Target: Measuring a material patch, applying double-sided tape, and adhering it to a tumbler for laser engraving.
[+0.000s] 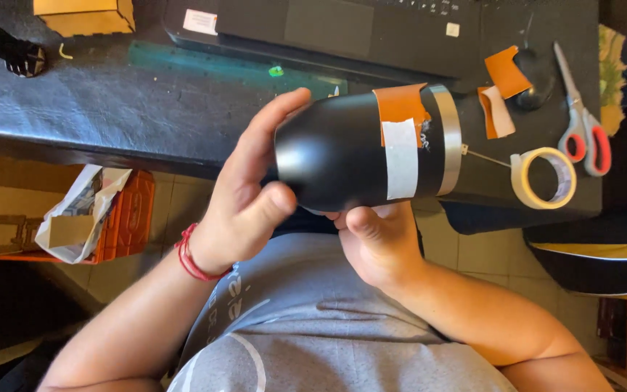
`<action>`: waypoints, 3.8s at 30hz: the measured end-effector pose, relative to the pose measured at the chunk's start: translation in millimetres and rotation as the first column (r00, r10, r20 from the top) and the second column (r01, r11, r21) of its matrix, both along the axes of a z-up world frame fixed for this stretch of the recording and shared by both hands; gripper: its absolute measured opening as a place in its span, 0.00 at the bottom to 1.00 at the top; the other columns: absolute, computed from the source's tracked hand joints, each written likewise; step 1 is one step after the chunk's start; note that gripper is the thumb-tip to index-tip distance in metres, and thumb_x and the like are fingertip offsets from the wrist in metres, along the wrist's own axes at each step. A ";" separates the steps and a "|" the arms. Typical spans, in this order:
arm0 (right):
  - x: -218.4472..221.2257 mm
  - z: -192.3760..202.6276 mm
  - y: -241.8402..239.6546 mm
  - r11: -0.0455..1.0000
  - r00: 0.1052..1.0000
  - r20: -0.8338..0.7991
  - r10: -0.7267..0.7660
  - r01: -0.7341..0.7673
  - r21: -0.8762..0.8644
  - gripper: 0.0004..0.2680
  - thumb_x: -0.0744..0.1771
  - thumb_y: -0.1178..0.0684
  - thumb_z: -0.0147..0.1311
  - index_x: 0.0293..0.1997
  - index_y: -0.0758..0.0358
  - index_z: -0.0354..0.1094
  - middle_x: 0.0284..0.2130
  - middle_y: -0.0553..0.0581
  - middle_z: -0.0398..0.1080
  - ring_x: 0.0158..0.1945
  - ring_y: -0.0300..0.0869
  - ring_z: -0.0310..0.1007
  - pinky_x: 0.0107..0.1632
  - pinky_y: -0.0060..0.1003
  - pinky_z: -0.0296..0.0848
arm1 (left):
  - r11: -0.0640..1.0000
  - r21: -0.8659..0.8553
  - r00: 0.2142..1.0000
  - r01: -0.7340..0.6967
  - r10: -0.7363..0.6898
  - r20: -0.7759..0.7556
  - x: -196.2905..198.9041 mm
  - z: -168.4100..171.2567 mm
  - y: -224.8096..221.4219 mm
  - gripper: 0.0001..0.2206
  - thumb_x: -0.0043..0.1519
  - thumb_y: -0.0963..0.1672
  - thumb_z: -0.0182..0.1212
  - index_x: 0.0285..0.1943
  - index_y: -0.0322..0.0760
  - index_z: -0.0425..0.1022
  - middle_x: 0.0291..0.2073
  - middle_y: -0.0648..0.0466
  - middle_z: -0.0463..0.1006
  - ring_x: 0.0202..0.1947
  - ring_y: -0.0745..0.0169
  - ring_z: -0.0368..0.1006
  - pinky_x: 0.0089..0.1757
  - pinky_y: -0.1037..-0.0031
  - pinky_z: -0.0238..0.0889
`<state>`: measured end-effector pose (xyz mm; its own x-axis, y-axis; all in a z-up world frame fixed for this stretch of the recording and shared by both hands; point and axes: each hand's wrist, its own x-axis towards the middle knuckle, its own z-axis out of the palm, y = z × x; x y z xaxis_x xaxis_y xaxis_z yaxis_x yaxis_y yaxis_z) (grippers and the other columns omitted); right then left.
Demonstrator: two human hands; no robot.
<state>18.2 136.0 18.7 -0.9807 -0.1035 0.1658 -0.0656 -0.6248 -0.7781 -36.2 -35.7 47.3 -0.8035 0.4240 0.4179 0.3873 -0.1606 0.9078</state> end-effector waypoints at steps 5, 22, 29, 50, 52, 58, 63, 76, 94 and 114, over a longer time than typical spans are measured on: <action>1.7 -4.4 3.1 1.000 1.000 -0.027 -0.001 0.000 -0.023 0.23 0.66 0.46 0.68 0.66 0.59 0.60 0.58 0.54 0.69 0.61 0.46 0.67 0.63 0.43 0.69 | 0.952 -0.258 0.963 -0.166 0.100 -0.251 -0.4 16.2 -7.0 0.42 0.57 0.56 0.62 0.74 0.30 0.49 0.69 0.42 0.62 0.72 0.47 0.59 0.70 0.60 0.51; 12.2 -23.8 9.1 0.994 0.997 -0.007 -0.076 0.076 0.078 0.28 0.63 0.56 0.69 0.68 0.61 0.55 0.65 0.57 0.60 0.69 0.44 0.59 0.73 0.44 0.57 | 0.987 -0.096 0.731 -0.129 0.029 -0.682 -5.7 47.5 -2.4 0.12 0.64 0.44 0.52 0.44 0.36 0.82 0.51 0.42 0.75 0.54 0.42 0.75 0.60 0.53 0.59; 17.3 -62.6 38.8 0.933 0.995 -0.032 0.089 -0.073 0.354 0.25 0.62 0.50 0.68 0.64 0.65 0.59 0.65 0.57 0.58 0.69 0.44 0.56 0.73 0.46 0.57 | 0.938 -0.318 0.877 -0.136 -0.035 -0.479 1.1 68.8 2.8 0.20 0.66 0.49 0.54 0.59 0.29 0.71 0.54 0.41 0.78 0.54 0.43 0.78 0.52 0.60 0.69; 11.2 -68.3 39.6 0.919 0.995 -0.069 0.072 -0.039 0.393 0.28 0.65 0.34 0.62 0.64 0.64 0.59 0.60 0.56 0.64 0.65 0.46 0.63 0.70 0.46 0.63 | 0.763 -0.646 0.989 0.034 -0.119 -0.088 -13.8 28.0 10.8 0.45 0.43 0.65 0.63 0.61 0.31 0.66 0.50 0.49 0.76 0.50 0.50 0.74 0.46 0.61 0.65; 9.2 -68.1 38.5 0.912 0.993 -0.108 0.037 0.010 0.409 0.30 0.66 0.32 0.61 0.66 0.65 0.57 0.61 0.56 0.63 0.66 0.46 0.62 0.71 0.46 0.63 | 0.808 -0.584 0.994 0.070 -0.108 -0.031 -13.8 23.1 10.9 0.46 0.45 0.63 0.61 0.65 0.30 0.62 0.59 0.44 0.72 0.59 0.48 0.69 0.54 0.62 0.60; 4.7 -65.6 33.5 0.984 0.998 -0.053 0.025 -0.015 0.176 0.30 0.67 0.36 0.62 0.70 0.63 0.52 0.65 0.57 0.60 0.69 0.47 0.59 0.74 0.49 0.57 | 0.846 -0.526 0.978 -0.090 -0.025 -0.208 -4.2 8.4 6.1 0.43 0.61 0.60 0.50 0.75 0.28 0.43 0.74 0.40 0.53 0.75 0.44 0.51 0.68 0.57 0.50; -2.5 -47.8 22.7 0.999 0.999 0.029 -0.046 0.045 0.023 0.31 0.66 0.35 0.66 0.71 0.59 0.50 0.66 0.56 0.58 0.69 0.46 0.57 0.72 0.48 0.57 | 0.911 -0.390 0.979 -0.133 0.061 -0.192 6.4 -14.1 6.6 0.41 0.59 0.58 0.56 0.74 0.31 0.47 0.71 0.38 0.58 0.73 0.42 0.58 0.68 0.58 0.54; -8.2 -30.7 22.8 0.999 0.998 -0.047 0.046 -0.045 0.014 0.32 0.63 0.39 0.72 0.69 0.62 0.54 0.61 0.58 0.64 0.65 0.50 0.63 0.69 0.49 0.64 | 0.998 -0.013 0.993 0.069 -0.067 0.097 1.8 -28.3 9.3 0.44 0.52 0.51 0.71 0.75 0.34 0.48 0.69 0.47 0.59 0.70 0.58 0.58 0.69 0.68 0.50; -5.9 -16.2 17.4 0.989 0.994 -0.105 -0.037 0.052 0.140 0.38 0.64 0.41 0.69 0.75 0.51 0.36 0.67 0.54 0.54 0.70 0.47 0.55 0.75 0.49 0.53 | 0.971 -0.237 0.996 -0.019 -0.003 -0.090 -7.8 -14.3 -6.8 0.44 0.44 0.57 0.72 0.69 0.40 0.59 0.63 0.50 0.70 0.62 0.56 0.68 0.60 0.67 0.58; -68.1 -69.3 29.0 0.685 0.978 -0.206 0.011 0.143 0.714 0.42 0.51 0.55 0.75 0.70 0.62 0.49 0.58 0.56 0.61 0.60 0.42 0.63 0.67 0.42 0.61 | 0.976 -0.200 0.996 -0.082 0.088 0.022 -37.4 -57.2 -83.6 0.43 0.42 0.43 0.82 0.70 0.36 0.64 0.61 0.42 0.71 0.58 0.48 0.69 0.52 0.63 0.69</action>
